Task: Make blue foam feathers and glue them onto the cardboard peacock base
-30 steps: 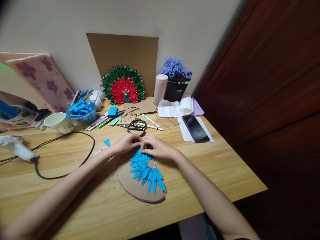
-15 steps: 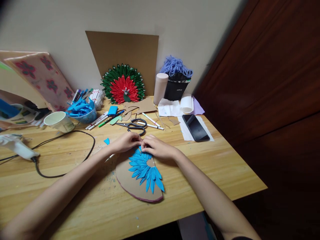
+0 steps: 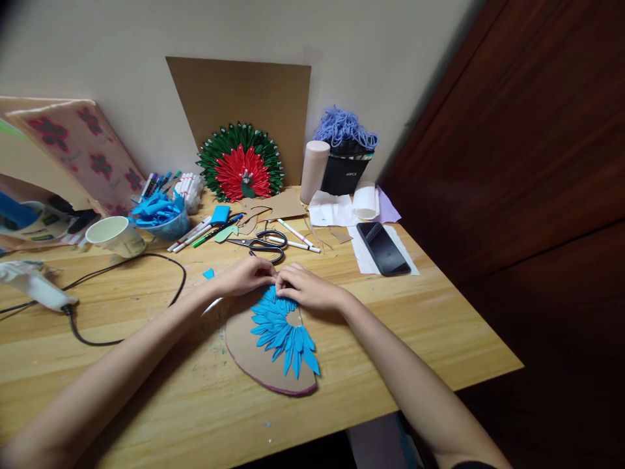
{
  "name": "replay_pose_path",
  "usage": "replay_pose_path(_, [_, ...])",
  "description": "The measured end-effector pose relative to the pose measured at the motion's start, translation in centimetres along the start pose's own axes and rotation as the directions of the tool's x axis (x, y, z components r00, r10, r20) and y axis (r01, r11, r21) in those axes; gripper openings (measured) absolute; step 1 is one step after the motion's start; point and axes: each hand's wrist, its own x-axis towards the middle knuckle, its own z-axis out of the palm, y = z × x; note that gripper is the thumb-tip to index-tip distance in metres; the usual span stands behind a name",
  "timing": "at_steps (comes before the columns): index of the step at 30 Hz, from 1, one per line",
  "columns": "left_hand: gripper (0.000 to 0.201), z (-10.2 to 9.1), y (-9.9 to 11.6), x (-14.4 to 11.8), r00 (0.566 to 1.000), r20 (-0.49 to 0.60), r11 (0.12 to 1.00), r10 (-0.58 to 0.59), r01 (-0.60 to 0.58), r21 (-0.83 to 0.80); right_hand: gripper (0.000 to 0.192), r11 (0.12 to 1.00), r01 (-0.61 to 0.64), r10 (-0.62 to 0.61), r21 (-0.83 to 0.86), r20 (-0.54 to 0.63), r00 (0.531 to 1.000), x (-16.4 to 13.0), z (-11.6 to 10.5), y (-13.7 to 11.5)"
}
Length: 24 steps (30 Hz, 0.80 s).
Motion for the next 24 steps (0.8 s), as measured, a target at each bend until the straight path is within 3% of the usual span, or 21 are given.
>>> replay_pose_path(20, [0.022, 0.1, -1.0, 0.1, 0.998, 0.068, 0.994, 0.011, -0.004, -0.105, 0.007, 0.999, 0.028, -0.028, 0.019, -0.015, 0.999, 0.1, 0.1, 0.1])
replay_pose_path(24, [0.021, 0.1, -1.1, 0.1, 0.997, 0.079, 0.987, 0.004, 0.009, -0.163, 0.008, 0.997, -0.015, 0.017, 0.07, -0.039, 0.999, 0.0, 0.1, 0.3])
